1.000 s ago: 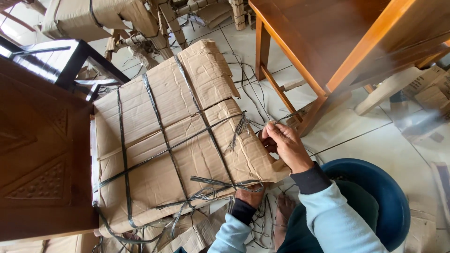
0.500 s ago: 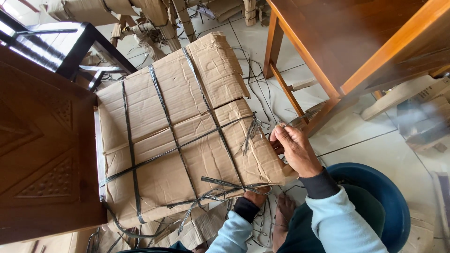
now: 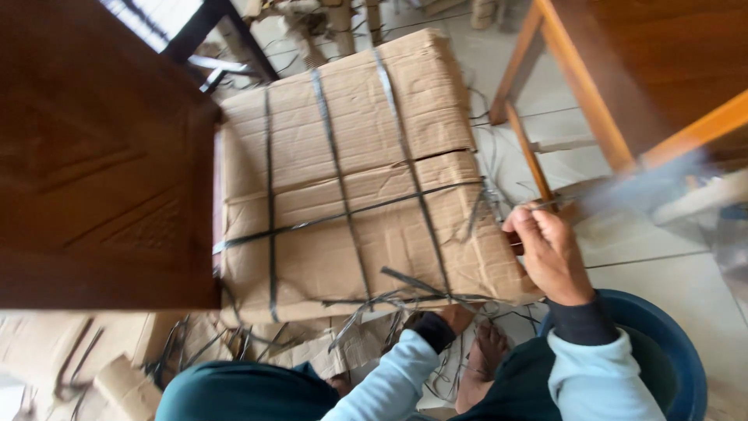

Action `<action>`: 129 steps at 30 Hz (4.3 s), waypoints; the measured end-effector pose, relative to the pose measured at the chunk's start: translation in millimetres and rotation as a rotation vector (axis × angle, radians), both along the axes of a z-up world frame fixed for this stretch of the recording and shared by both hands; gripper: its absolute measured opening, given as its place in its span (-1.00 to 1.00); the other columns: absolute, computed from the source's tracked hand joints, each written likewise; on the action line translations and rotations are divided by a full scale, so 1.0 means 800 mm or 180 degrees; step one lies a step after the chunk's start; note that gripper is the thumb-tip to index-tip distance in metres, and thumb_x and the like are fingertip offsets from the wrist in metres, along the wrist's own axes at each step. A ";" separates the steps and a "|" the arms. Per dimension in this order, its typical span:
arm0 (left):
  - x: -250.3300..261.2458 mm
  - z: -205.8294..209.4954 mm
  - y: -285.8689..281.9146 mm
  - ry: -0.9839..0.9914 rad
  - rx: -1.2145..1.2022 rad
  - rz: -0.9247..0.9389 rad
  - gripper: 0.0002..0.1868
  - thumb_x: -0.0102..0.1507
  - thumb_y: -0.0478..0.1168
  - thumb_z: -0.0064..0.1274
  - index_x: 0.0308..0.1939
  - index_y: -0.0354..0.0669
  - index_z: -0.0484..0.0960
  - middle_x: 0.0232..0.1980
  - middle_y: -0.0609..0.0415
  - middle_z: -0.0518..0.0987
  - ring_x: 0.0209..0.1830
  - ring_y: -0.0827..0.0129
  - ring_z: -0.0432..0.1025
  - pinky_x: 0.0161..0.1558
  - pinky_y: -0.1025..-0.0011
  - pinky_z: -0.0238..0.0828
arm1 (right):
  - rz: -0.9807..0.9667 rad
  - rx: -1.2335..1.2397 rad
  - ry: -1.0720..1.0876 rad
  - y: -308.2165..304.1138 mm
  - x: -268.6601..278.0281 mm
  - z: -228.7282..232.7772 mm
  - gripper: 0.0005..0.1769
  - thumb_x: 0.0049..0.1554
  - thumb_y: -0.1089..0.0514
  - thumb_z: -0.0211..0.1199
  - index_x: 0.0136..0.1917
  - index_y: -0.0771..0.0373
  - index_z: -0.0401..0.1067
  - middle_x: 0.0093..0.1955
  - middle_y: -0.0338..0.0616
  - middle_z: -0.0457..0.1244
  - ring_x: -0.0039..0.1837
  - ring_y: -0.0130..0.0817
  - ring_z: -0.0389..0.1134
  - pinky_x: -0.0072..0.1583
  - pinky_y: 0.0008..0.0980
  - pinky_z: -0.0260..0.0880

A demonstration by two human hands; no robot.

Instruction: Wrapping a wooden chair seat with cardboard and securing it with plastic straps by tying knots.

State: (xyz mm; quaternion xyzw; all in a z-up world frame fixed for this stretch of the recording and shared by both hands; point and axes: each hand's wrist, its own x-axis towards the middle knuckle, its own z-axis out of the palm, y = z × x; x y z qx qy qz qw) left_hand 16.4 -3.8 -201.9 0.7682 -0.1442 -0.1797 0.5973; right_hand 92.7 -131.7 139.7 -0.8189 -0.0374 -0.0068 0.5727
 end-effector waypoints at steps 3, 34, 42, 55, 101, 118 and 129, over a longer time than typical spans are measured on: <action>-0.002 0.137 0.012 -0.3394 0.1870 0.1160 -0.75 0.23 -0.16 0.00 -0.12 -0.04 0.76 -0.30 -0.20 0.69 -0.20 -0.14 0.62 -0.08 0.11 0.58 | 0.0090 -0.0528 -0.0351 0.010 -0.010 0.016 -0.62 0.44 0.06 0.03 -0.11 0.25 0.51 -0.18 0.09 0.34 0.00 -0.04 0.42 0.11 -0.13 0.40; -0.174 0.387 0.333 -0.0315 0.0433 0.3814 -0.77 0.30 -0.10 0.13 -0.24 -0.22 0.63 -0.55 0.21 0.44 -0.62 0.53 0.22 -0.55 0.53 0.19 | 0.0170 -0.1879 -0.1353 0.055 -0.043 0.060 -0.74 0.53 0.37 0.08 0.08 0.61 0.52 0.01 0.14 0.41 -0.07 -0.07 0.39 0.03 -0.24 0.34; -0.131 0.468 0.284 0.0187 -0.1748 0.3050 -0.59 0.43 -0.08 -0.09 -0.25 -0.38 0.64 -0.60 0.15 0.34 -0.62 0.52 0.15 -0.56 0.53 0.08 | 0.0402 -0.1900 -0.1573 0.077 -0.038 0.076 -0.74 0.45 0.36 0.05 -0.01 0.47 0.52 -0.05 0.03 0.42 -0.12 -0.17 0.43 -0.08 -0.30 0.34; 0.031 0.440 0.211 0.0864 -0.3244 0.2523 -0.64 0.43 -0.11 -0.04 -0.16 -0.40 0.65 -0.55 -0.01 0.54 -0.65 0.36 0.45 -0.58 0.52 0.38 | 0.0290 -0.1538 -0.1695 0.104 -0.029 0.067 -0.77 0.35 0.24 0.13 0.03 0.21 0.62 -0.23 -0.13 0.38 -0.19 -0.15 0.36 -0.07 -0.21 0.32; 0.081 0.356 0.369 0.0011 -0.2898 0.5215 -0.68 0.28 -0.32 0.11 -0.03 -0.36 0.29 -0.31 -0.21 0.55 -0.52 0.05 0.60 -0.47 0.16 0.71 | 0.0549 0.0629 0.0360 0.138 -0.007 0.073 -0.46 0.42 -0.02 0.07 -0.31 0.34 0.41 -0.50 -0.45 -0.06 -0.43 -0.71 -0.09 -0.38 -0.70 0.03; 0.030 0.482 0.310 -0.0034 -0.2932 0.5170 -0.67 0.19 -0.30 0.05 0.03 -0.32 0.50 -0.06 -0.05 0.48 -0.45 0.30 0.50 -0.40 0.47 0.60 | 0.0485 0.0424 0.0182 0.143 -0.009 0.074 -0.50 0.39 0.04 0.09 -0.33 0.32 0.44 -0.54 -0.38 -0.11 -0.47 -0.63 -0.10 -0.41 -0.64 0.04; 0.041 0.483 0.321 0.0266 -0.3699 0.5337 -0.68 0.22 -0.26 0.11 0.00 -0.06 0.38 -0.01 0.07 0.35 -0.27 0.27 0.58 -0.17 0.43 0.60 | 0.0406 0.0224 0.0162 0.141 -0.009 0.066 -0.49 0.40 0.02 0.09 -0.33 0.29 0.44 -0.50 -0.35 -0.03 -0.42 -0.61 -0.03 -0.37 -0.60 0.17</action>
